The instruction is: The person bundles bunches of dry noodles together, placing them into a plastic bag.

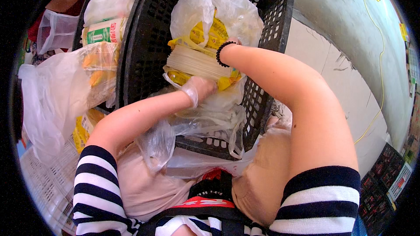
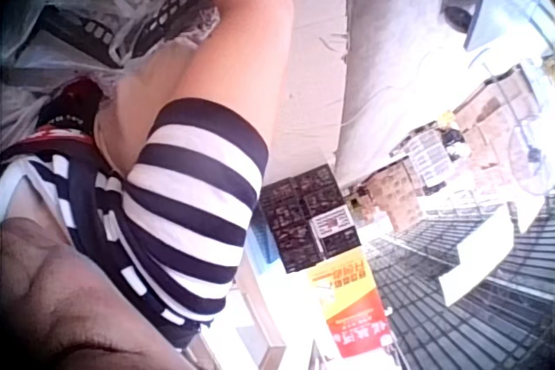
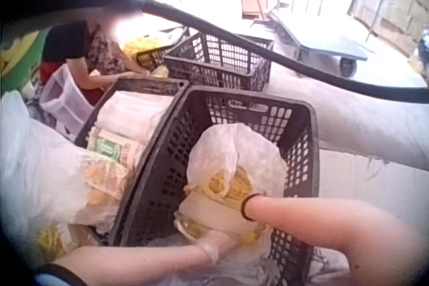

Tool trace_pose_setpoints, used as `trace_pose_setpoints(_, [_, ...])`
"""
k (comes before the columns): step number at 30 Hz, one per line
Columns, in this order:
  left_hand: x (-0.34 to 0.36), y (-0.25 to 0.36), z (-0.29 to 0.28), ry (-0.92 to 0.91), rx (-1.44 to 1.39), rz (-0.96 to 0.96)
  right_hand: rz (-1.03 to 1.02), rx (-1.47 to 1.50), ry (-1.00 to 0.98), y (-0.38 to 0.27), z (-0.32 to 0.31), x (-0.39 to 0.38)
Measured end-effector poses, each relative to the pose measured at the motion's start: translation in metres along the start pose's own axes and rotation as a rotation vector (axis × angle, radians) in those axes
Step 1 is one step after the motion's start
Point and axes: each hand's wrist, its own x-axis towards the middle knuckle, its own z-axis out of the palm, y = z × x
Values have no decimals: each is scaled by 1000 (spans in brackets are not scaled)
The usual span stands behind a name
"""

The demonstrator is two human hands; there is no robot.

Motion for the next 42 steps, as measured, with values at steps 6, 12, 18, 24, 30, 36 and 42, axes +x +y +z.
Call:
trace_pose_setpoints(6, [-12,6,4,40,25,190,-22,-59,24,1,-23,-25])
trace_pose_setpoints(12, [-13,5,2,1,40,177,-37,12,-1,12,-6,-4])
trace_pose_setpoints(18, [-28,-3,4,55,29,162,-146,209,242,-16,-58,-59])
trace_pose_setpoints(24, [-41,-17,-5,-120,194,2,-264,704,525,-52,-26,-33])
trace_pose_setpoints(30, [-49,-39,-7,-224,278,-105,-63,585,640,-77,-36,-32])
trace_pose_setpoints(36, [-43,-49,0,-244,199,-106,-45,513,539,-80,-47,-21])
trace_pose_setpoints(42, [-42,-45,-14,-309,215,-86,-48,535,419,-76,-52,-21])
